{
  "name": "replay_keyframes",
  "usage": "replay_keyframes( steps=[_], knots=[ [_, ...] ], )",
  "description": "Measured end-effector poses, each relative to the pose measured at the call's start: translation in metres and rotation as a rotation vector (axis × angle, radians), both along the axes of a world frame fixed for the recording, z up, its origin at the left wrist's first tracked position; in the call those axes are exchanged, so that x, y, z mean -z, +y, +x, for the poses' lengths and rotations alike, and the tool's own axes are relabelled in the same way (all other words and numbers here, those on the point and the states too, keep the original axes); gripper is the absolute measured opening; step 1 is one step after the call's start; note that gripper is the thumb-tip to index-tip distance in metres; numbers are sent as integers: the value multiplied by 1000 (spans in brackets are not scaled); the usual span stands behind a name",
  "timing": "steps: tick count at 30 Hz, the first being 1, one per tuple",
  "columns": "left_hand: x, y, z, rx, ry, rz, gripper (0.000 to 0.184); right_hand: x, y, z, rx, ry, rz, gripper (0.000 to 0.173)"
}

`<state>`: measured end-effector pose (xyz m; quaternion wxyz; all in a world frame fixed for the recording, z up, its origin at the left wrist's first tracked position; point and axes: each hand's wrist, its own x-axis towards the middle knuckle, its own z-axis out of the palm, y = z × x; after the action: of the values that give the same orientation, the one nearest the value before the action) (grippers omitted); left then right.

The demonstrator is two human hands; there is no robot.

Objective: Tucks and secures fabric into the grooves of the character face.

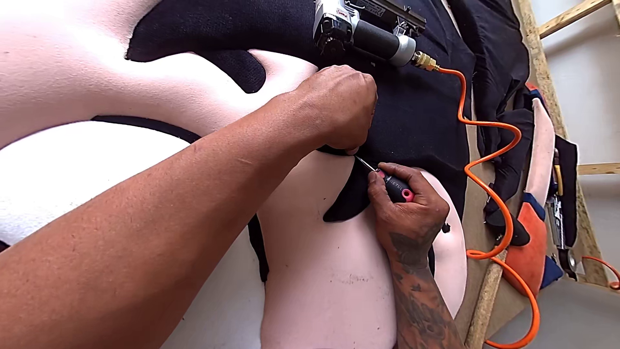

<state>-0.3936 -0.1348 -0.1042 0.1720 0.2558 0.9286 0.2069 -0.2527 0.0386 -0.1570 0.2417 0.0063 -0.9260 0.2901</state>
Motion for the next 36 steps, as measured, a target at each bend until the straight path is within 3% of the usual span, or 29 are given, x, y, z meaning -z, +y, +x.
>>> replay_keyframes(
  steps=[10, 20, 36],
  knots=[
    [2, -1, 1, 13, 27, -2, 20, 1, -6, 1, -68, 100, 234, 19],
    [2, 2, 5, 0, 39, -5, 20, 1, -5, 4, -54, 146, 154, 18],
    [2, 2, 5, 9, 55, -6, 22, 1, -4, 3, -83, 115, 251, 19]
  ],
)
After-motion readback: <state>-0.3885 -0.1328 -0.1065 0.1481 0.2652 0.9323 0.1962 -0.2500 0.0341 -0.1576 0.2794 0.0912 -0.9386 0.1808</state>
